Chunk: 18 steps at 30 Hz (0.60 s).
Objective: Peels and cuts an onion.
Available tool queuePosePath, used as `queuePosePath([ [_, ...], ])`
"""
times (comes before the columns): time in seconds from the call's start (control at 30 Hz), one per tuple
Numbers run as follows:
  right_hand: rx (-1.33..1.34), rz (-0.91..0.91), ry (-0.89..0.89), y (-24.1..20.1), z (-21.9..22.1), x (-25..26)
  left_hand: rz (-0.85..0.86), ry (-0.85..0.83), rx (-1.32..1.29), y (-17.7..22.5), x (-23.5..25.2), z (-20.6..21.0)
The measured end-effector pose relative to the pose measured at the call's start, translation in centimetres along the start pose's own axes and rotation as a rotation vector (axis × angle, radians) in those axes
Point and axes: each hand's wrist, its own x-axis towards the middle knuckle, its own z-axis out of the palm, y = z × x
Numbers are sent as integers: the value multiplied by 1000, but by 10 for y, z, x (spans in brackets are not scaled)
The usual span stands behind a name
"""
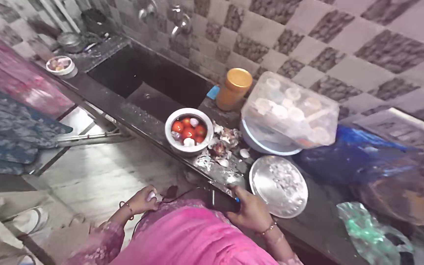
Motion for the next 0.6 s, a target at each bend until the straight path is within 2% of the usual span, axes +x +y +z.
queuePosePath([
  [0.2, 3, -122, 41, -53, 17, 64, 1, 35, -28, -34, 20, -52],
  [0.37, 27, -125, -182, -124, 35, 138, -91, 135, -146, -70, 12, -89],
  [0.47, -3, -78, -209, -178, 52, 186, -148, 363, -299, -99, -2, -108],
  [0.6, -95, 31, -314, -233, 67, 254, -182, 848, -535, -127, -21, -123],
])
